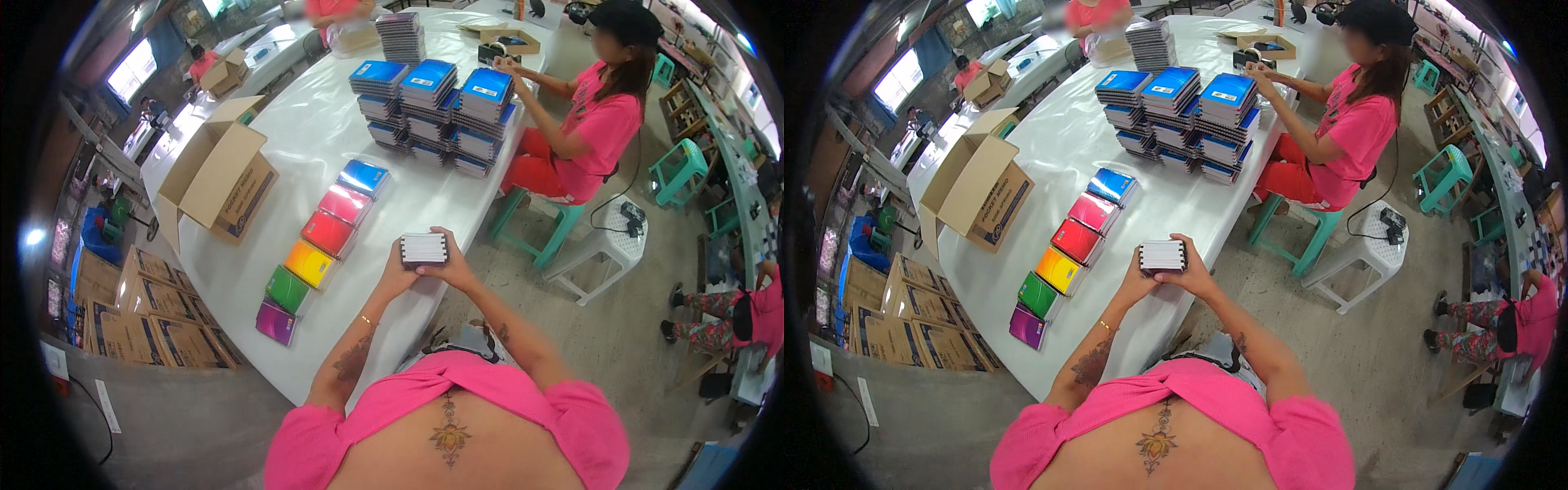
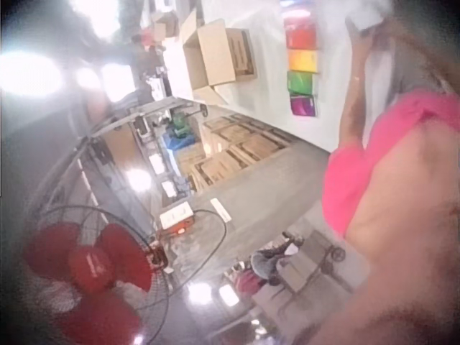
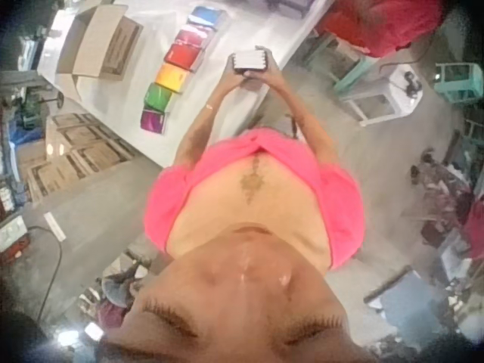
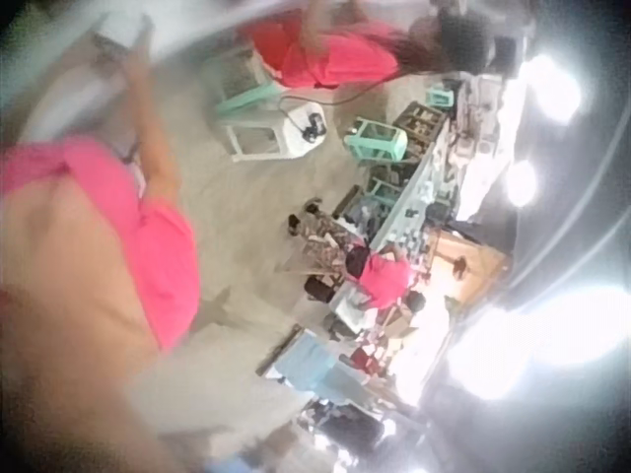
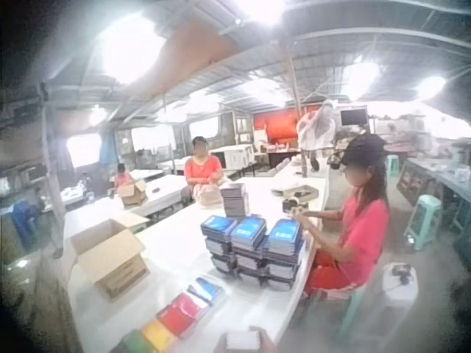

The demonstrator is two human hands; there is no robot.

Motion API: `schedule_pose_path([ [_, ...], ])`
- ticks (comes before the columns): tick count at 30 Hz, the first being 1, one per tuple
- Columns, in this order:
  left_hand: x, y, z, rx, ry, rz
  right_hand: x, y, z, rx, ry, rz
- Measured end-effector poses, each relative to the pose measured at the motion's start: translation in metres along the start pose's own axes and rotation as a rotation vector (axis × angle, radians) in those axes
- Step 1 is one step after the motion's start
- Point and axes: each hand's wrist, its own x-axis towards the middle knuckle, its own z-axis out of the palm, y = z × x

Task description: The person sorts a set of small notebooks of various colors into stacks and places them into a larger pile.

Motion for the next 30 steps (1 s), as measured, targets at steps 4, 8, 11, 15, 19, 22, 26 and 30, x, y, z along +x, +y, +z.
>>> schedule_pose_path([
  [4, 0.008, 0.023, -0.021, 0.214, -0.139, 0.008, 0.006, 0.005, -0.016, -0.105, -0.065, 0.008],
  [8, 0.019, 0.130, -0.004, 0.745, -0.037, 0.367, 0.005, 0.003, -0.026, -0.046, -0.041, 0.046],
  [11, 0.023, 0.140, 0.019, 1.095, -0.224, 0.376, 0.009, 0.009, -0.023, -0.197, -0.002, 0.002],
  [15, 0.034, 0.129, 0.013, 1.243, -0.277, 0.381, 0.008, 0.006, -0.020, -0.158, -0.031, 0.027],
  [19, 0.063, 0.128, 0.004, 1.214, -0.567, 0.191, 0.015, 0.000, -0.035, -0.207, -0.131, 0.070],
  [22, 0.074, 0.151, -0.004, 1.198, -0.513, 0.196, 0.028, -0.011, -0.062, -0.329, -0.262, 0.006],
  [26, 0.093, 0.221, -0.011, 1.239, -0.259, 0.392, 0.064, -0.050, -0.116, 0.315, -0.242, 0.509],
  [30, 0.116, 0.269, -0.007, 1.240, -0.174, 0.810, 0.133, -0.135, -0.116, 0.877, -0.559, 0.696],
])
